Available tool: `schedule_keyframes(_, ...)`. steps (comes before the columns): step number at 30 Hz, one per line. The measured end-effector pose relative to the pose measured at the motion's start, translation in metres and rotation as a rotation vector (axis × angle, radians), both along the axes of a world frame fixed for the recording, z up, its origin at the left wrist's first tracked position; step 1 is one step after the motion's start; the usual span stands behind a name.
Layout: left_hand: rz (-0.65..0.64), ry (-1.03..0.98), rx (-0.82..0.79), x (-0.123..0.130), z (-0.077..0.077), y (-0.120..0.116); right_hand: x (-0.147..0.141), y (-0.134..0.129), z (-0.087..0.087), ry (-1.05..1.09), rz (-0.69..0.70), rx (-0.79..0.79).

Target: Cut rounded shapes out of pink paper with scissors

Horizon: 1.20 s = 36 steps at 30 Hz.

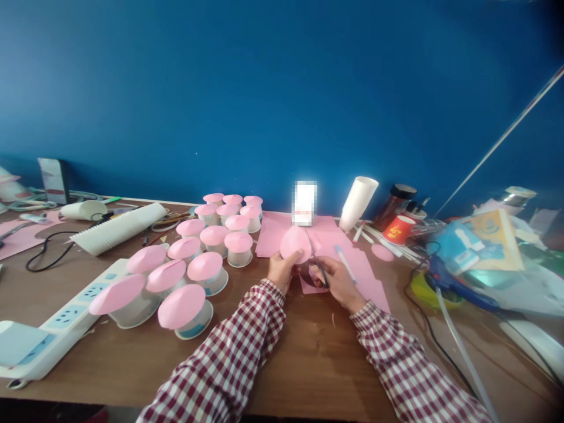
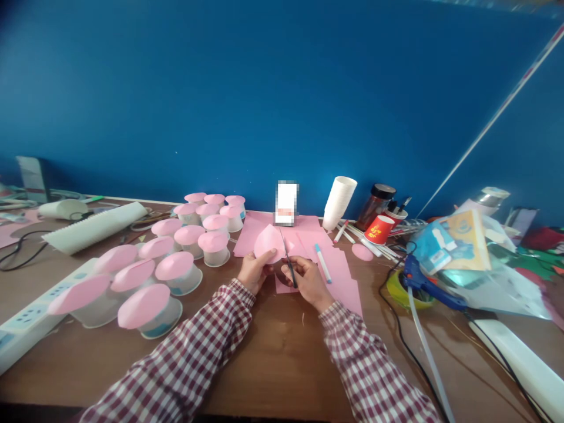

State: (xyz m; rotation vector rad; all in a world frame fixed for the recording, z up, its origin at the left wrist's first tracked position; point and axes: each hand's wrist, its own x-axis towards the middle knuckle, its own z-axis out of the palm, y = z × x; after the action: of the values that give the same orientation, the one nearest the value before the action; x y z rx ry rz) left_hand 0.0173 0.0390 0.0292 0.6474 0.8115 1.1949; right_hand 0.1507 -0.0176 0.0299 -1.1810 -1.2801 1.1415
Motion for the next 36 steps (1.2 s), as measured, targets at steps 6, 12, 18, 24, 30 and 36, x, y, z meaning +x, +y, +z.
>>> schedule_keyframes(6,0.006,0.017,-0.011,-0.0003,0.0004,-0.0006,-0.0008,-0.0002,0.0017,0.003,0.003,-0.011)
schedule_keyframes(12,0.006,0.016,-0.008,-0.0008,0.0028,-0.0008,-0.0006,-0.0002,0.0010,0.009,-0.005,-0.010)
schedule_keyframes(18,0.022,0.018,-0.005,-0.0011,0.0025,-0.0001,-0.0026,-0.0015,0.0040,-0.003,-0.013,-0.022)
schedule_keyframes(24,0.015,0.026,0.012,-0.0015,0.0032,-0.0003,-0.0046,-0.0024,0.0068,-0.028,-0.016,-0.028)
schedule_keyframes(30,0.002,0.037,0.006,-0.0017,0.0037,-0.0016,-0.0038,-0.0021,0.0057,-0.040,-0.013,-0.040)
schedule_keyframes(36,0.002,0.043,-0.003,-0.0018,0.0055,-0.0015,-0.0032,-0.0015,0.0052,-0.040,-0.012,-0.024)
